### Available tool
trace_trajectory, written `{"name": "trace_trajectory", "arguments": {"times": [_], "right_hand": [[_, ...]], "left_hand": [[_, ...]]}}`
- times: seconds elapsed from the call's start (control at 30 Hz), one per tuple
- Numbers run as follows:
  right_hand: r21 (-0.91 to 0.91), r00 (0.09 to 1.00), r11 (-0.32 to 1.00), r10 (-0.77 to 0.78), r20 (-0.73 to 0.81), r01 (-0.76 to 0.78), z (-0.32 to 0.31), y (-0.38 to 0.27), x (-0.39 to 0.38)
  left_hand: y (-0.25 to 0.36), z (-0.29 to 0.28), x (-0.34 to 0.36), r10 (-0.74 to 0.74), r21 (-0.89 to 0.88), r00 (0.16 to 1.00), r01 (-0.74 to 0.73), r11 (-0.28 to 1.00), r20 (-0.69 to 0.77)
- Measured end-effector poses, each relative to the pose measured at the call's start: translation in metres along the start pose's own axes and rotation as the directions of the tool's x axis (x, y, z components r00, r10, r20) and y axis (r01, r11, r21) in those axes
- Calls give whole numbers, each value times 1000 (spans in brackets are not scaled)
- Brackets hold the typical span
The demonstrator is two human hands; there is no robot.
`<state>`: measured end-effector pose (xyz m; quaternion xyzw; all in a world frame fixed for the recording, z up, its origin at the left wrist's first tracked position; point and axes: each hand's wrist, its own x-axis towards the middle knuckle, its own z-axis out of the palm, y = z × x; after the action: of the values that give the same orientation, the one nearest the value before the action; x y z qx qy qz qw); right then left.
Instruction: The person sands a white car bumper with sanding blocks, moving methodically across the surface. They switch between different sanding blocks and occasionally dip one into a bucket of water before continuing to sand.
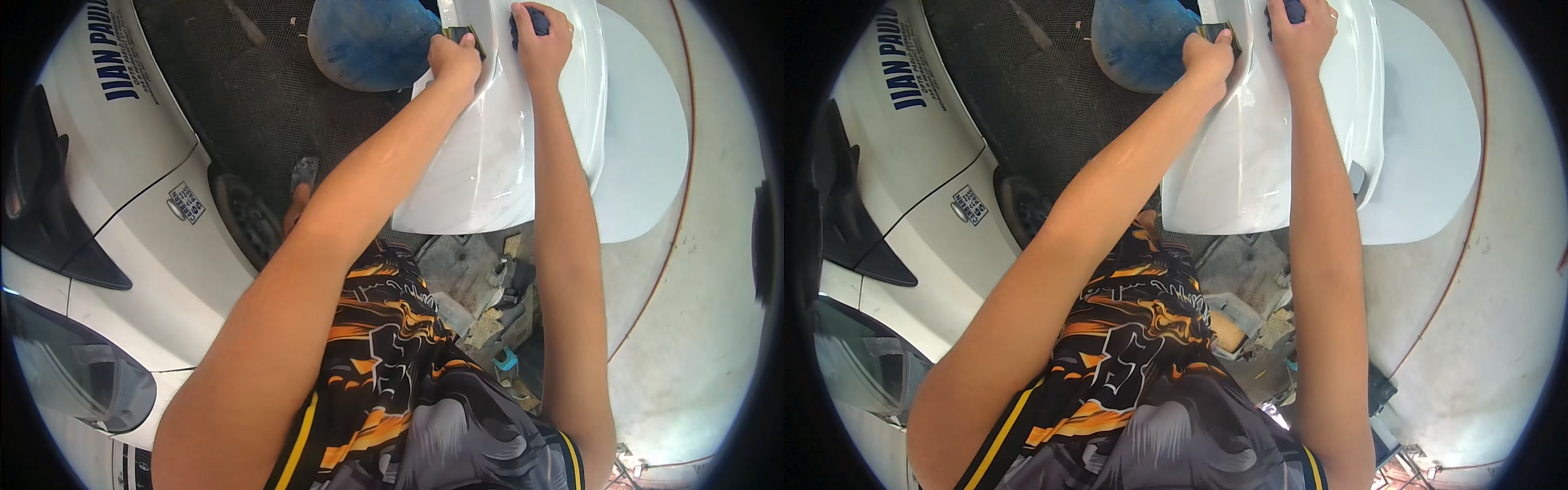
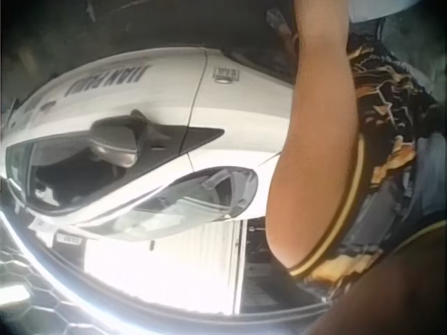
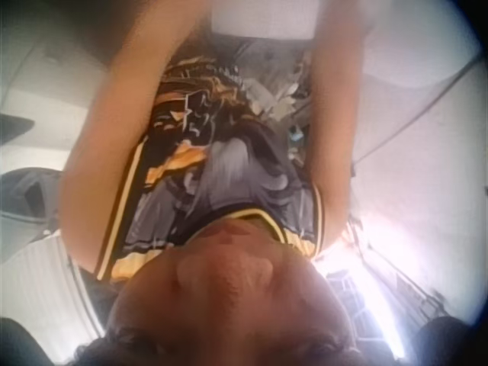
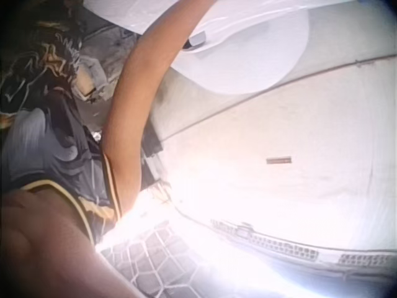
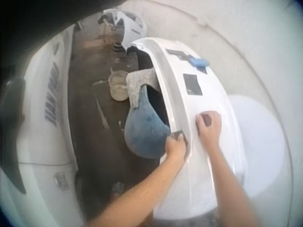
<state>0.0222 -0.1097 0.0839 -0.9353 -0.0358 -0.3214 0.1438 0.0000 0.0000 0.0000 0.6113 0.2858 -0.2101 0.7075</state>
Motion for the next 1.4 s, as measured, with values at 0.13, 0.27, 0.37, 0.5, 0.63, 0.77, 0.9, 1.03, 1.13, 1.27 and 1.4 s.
{"name": "trace_trajectory", "arguments": {"times": [0.13,0.27,0.37,0.5,0.63,0.77,0.9,1.03,1.13,1.27,1.4], "right_hand": [[24,1000,1000,20,-4,-20,-1,-2,-6],[28,1000,999,17,-9,-17,1,-5,-5],[62,999,998,32,21,-33,-3,-6,-5],[53,1000,998,25,2,-25,-1,-5,-1],[20,1000,999,27,6,-27,-4,-4,-2],[55,999,998,42,22,-43,-4,-7,-2],[9,1000,1000,18,-4,-18,-1,-2,-9],[38,998,998,41,-38,-40,6,4,-10],[51,996,999,-1,-84,5,8,5,-8],[45,992,998,40,-120,-35,7,0,-8],[72,984,996,71,-161,-60,7,-5,-9]], "left_hand": [[3,-50,-12,235,-16,969,-237,972,-81],[11,-52,-25,378,-46,920,-384,922,-103],[3,-27,-47,551,63,830,-556,829,80],[-36,-24,-100,683,192,678,-734,652,271],[-31,-16,-84,674,173,692,-720,672,260],[-17,-8,-83,601,43,788,-611,791,137],[-12,-10,-63,409,-93,890,-398,913,202],[-2,-35,-59,564,-88,806,-558,825,180],[30,-46,-57,545,-214,830,-515,830,120],[100,1,-30,802,-262,589,-761,593,102],[136,48,2,736,40,489,-844,535,468]]}}
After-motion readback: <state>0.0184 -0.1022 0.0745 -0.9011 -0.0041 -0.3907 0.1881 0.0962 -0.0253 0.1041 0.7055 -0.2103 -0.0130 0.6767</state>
